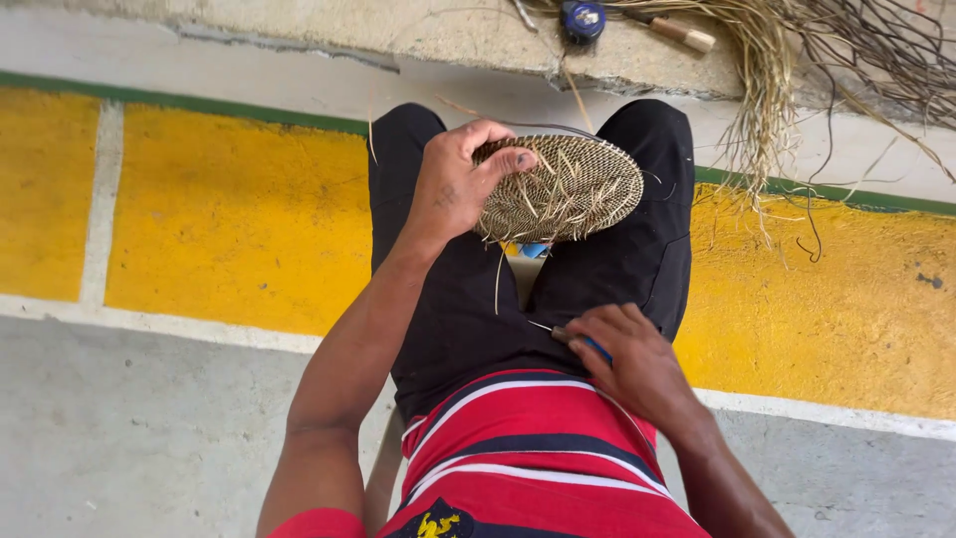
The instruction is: Weaving a circular basket or mat using natural fiber strips.
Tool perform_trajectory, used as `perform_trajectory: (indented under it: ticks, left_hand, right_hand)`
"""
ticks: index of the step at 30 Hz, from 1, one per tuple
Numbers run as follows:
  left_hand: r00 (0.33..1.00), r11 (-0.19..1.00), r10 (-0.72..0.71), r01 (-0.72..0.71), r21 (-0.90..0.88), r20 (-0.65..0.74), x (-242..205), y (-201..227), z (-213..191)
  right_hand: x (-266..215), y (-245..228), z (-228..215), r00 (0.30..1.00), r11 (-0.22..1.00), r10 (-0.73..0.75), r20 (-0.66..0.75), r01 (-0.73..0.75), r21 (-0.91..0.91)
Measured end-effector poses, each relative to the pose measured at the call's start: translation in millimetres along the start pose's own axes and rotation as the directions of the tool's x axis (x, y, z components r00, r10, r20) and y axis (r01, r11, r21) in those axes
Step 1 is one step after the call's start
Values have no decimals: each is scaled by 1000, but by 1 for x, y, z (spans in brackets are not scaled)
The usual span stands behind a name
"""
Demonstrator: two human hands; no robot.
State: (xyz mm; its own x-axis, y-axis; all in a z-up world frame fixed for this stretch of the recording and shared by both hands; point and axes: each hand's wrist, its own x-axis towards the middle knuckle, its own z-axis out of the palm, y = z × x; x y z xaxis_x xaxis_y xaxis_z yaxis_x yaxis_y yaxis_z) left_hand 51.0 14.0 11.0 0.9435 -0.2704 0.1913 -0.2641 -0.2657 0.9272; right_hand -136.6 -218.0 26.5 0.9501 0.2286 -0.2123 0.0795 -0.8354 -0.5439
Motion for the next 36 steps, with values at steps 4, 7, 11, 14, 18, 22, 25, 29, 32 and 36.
perform_trajectory:
  ticks: [4,7,11,14,18,22,25,29,32,36]
  left_hand:
    - [999,997,-49,50,-53,20,2,17,-3]
    - [993,994,-96,98,-39,64,-5,16,5]
    - [985,985,-170,170,-2,39,-13,30,1]
    - [999,998,-39,38,40,29,-20,17,2]
    - [989,951,93,-55,304,-111,-25,26,-18]
    - [806,687,545,-271,675,-231,-23,50,-38]
    - [781,533,624,-420,734,-6,-16,37,-36]
    - [758,441,645,-472,764,97,3,2,-27]
    - [763,462,641,-473,750,86,11,17,-29]
    - [785,499,616,-454,738,67,9,17,-26]
  right_hand:
    - [28,0,-35,945,985,-154,-289,169,26]
    - [58,0,-53,842,972,-162,-515,225,63]
    - [98,-24,-70,764,950,-235,-601,311,24]
    - [124,-26,-73,801,913,-315,-509,403,67]
    - [141,-16,-59,835,871,-325,-444,447,203]
    - [137,-12,-52,888,871,-189,-420,349,345]
    - [139,-13,-54,889,868,-185,-419,347,354]
    - [140,-7,-55,902,855,-171,-396,336,396]
    - [138,-4,-55,901,833,-214,-378,370,412]
    - [138,1,-56,907,804,-234,-351,383,455]
